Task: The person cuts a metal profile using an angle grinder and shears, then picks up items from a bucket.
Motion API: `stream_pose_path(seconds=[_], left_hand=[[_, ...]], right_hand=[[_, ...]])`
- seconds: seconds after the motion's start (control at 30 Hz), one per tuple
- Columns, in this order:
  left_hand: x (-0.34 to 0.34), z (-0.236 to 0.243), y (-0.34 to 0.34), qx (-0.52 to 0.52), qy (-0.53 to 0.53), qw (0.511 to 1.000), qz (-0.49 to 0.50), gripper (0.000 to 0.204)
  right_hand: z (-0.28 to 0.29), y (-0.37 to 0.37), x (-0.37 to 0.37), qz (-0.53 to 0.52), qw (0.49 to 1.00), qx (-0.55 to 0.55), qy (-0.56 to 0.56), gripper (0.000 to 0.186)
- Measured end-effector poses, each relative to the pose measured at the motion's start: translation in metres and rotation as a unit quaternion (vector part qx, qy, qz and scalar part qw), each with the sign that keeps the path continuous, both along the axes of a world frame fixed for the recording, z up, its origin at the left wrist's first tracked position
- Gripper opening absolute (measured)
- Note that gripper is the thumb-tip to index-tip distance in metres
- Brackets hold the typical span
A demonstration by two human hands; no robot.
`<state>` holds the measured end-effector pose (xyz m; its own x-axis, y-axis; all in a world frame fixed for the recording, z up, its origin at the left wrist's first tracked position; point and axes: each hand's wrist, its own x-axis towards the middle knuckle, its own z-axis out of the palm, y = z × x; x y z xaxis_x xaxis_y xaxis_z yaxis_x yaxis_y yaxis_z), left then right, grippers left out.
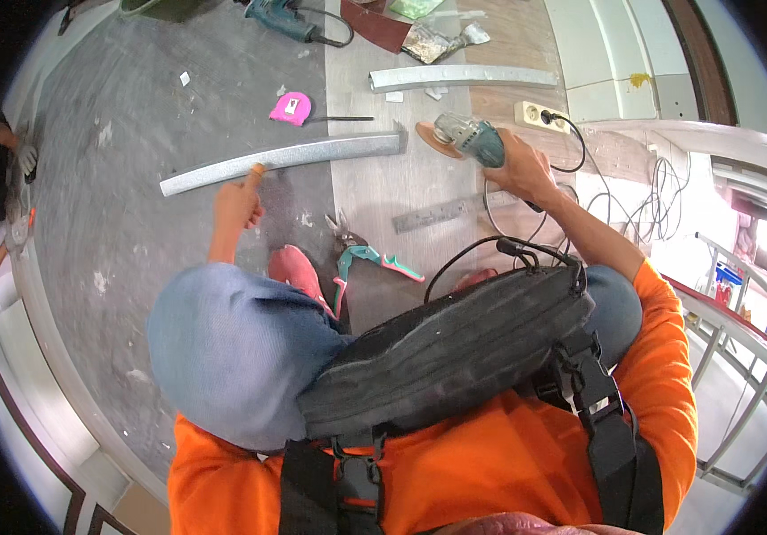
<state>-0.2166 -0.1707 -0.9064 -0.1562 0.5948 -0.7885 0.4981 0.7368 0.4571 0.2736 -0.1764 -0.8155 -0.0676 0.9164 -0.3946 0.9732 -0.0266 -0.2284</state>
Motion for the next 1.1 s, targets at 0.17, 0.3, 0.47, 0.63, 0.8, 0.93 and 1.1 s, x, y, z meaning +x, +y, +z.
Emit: stream_pose_path(seconds=[0.17, 0.3, 0.47, 0.63, 0.8, 0.93, 1.1], left_hand=[[0.041, 0.002, 0.002, 0.515, 0.204, 0.77, -0.317, 0.06], [0.046, -0.014, 0.032, 0.44, 0.209, 0.752, -0.444, 0.065], [0.046, -0.003, 0.046, 0.414, 0.102, 0.81, -0.404, 0.056], [0.057, 0.012, 0.041, 0.457, 0.108, 0.785, -0.404, 0.053], [0.053, 0.015, 0.037, 0.455, 0.11, 0.779, -0.417, 0.054], [0.051, 0.012, 0.04, 0.462, 0.113, 0.776, -0.414, 0.053], [0.051, 0.01, 0.04, 0.486, 0.122, 0.76, -0.414, 0.051]], right_hand=[[0.0, 0.006, 0.001, -0.042, 0.999, 0.01, 0.003, 0.069], [0.008, 0.01, 0.001, -0.109, 0.994, -0.021, 0.002, 0.075], [0.004, 0.007, 0.036, -0.118, 0.99, 0.024, 0.068, 0.079], [0.012, 0.009, 0.033, -0.086, 0.992, 0.015, 0.086, 0.076], [0.025, 0.007, 0.015, -0.035, 0.997, 0.013, 0.074, 0.072], [0.02, 0.007, 0.013, -0.006, 0.997, 0.033, 0.069, 0.074], [0.023, 0.009, 0.014, 0.013, 0.997, 0.033, 0.064, 0.075]])
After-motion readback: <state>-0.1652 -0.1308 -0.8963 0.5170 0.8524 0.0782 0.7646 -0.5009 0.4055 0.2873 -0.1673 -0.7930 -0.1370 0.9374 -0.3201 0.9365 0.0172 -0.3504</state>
